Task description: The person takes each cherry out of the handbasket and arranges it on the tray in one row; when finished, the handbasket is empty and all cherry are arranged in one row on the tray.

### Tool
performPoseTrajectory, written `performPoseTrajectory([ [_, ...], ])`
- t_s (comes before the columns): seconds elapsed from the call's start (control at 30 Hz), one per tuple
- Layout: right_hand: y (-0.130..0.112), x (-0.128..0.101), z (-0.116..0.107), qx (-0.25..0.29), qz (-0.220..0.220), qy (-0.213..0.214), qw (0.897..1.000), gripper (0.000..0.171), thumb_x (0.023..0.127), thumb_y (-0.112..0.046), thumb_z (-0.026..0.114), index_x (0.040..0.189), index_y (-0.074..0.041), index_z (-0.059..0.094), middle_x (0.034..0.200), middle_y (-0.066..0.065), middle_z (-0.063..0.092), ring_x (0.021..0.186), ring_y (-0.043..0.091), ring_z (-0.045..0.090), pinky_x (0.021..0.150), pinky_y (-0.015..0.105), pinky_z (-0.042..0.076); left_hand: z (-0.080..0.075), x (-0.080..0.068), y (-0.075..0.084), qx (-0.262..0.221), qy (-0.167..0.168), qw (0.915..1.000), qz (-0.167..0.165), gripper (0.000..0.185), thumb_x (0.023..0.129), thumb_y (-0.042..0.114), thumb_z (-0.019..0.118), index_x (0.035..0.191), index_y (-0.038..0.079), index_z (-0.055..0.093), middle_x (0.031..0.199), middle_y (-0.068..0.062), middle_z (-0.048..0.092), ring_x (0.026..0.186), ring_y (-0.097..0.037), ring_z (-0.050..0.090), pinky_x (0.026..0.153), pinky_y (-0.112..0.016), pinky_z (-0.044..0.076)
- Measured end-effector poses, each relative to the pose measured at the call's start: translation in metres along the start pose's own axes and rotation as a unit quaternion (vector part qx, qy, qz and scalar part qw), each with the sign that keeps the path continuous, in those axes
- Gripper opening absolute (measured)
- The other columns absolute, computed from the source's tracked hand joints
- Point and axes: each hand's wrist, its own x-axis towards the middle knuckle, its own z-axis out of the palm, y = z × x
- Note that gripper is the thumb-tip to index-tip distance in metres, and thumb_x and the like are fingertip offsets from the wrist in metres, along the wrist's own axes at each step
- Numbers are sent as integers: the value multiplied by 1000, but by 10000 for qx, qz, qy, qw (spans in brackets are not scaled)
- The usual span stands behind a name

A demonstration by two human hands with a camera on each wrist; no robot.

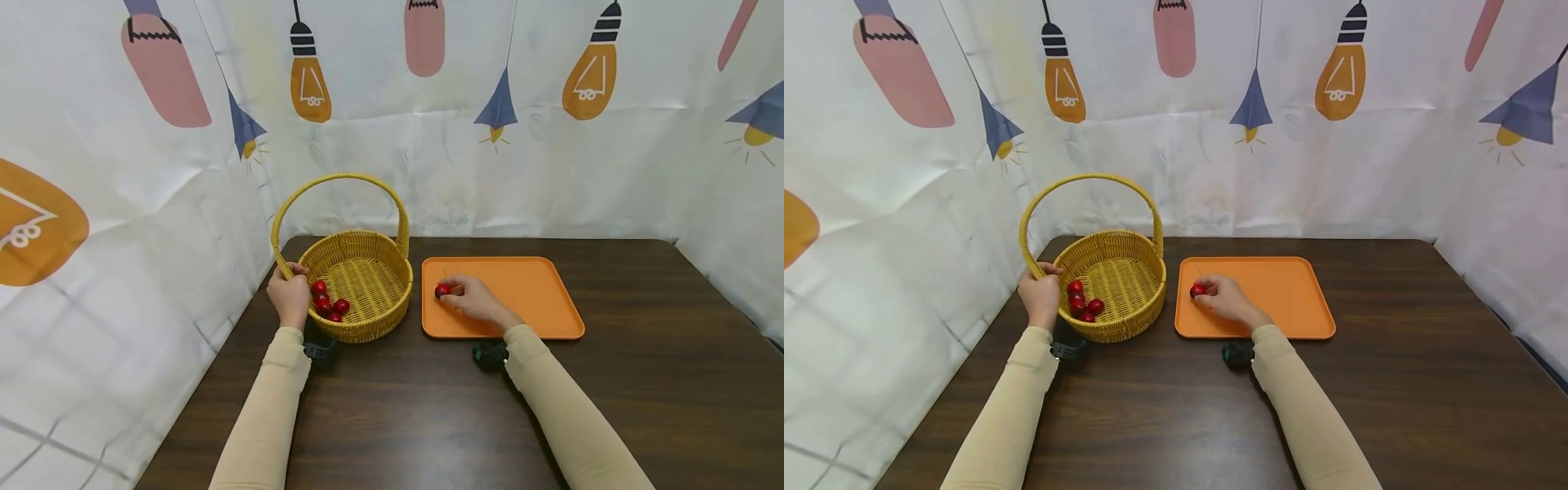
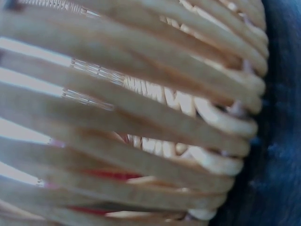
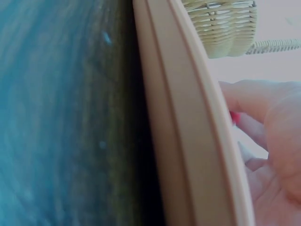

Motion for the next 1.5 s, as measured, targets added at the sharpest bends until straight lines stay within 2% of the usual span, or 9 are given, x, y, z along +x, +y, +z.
performPoseTrajectory([
  [0.17, -4, -1, 2, -224, -96, 35, 9997, 40, 93, -15, 65, 131, -6, 60, 107, 14, 59, 73, 21, 58, 62, 32, 51, 0, 0, -1, 45, 7, 10000, 8, 16, 84, -2, 48, 88, 2, 63, 88, -13, 66, 83, -22, 58, 78, -31, 41],
  [0.47, -7, -2, 5, -245, -155, 215, 9993, 43, 91, -13, 67, 133, -9, 59, 112, 13, 65, 85, 22, 61, 64, 32, 51, 0, -1, 0, 66, 4, 10000, 28, 17, 83, -2, 47, 89, 2, 63, 91, -17, 67, 84, -23, 58, 76, -31, 40],
  [0.73, -9, 0, 11, -575, -328, 417, 9969, 39, 90, -14, 68, 127, -7, 63, 117, 12, 65, 94, 23, 63, 84, 40, 50, 1, -1, 1, 22, 9, 10000, 64, 16, 83, -2, 48, 88, 2, 62, 89, -14, 67, 83, -22, 58, 76, -31, 41],
  [1.17, -10, 1, 16, -737, -348, 459, 9956, 41, 88, -20, 71, 127, -8, 63, 113, 9, 66, 93, 22, 61, 83, 40, 48, 1, -2, 2, 55, 16, 9999, 90, 15, 84, -2, 48, 89, 2, 62, 88, -14, 67, 83, -21, 58, 78, -31, 41],
  [1.37, -9, 3, 17, -729, -237, 588, 9953, 40, 88, -21, 72, 126, -11, 64, 113, 8, 66, 93, 22, 61, 83, 40, 49, 1, -2, 2, -24, -14, 10000, 58, 15, 84, -3, 48, 88, 3, 61, 89, -14, 67, 90, -31, 60, 81, -32, 42],
  [1.5, -8, 3, 17, -710, -283, 630, 9951, 42, 87, -20, 73, 126, -10, 64, 106, 8, 67, 89, 21, 61, 81, 40, 49, 0, -3, 1, -58, -36, 10000, 15, 15, 84, -3, 47, 89, 2, 61, 90, -16, 66, 92, -34, 61, 83, -33, 43],
])
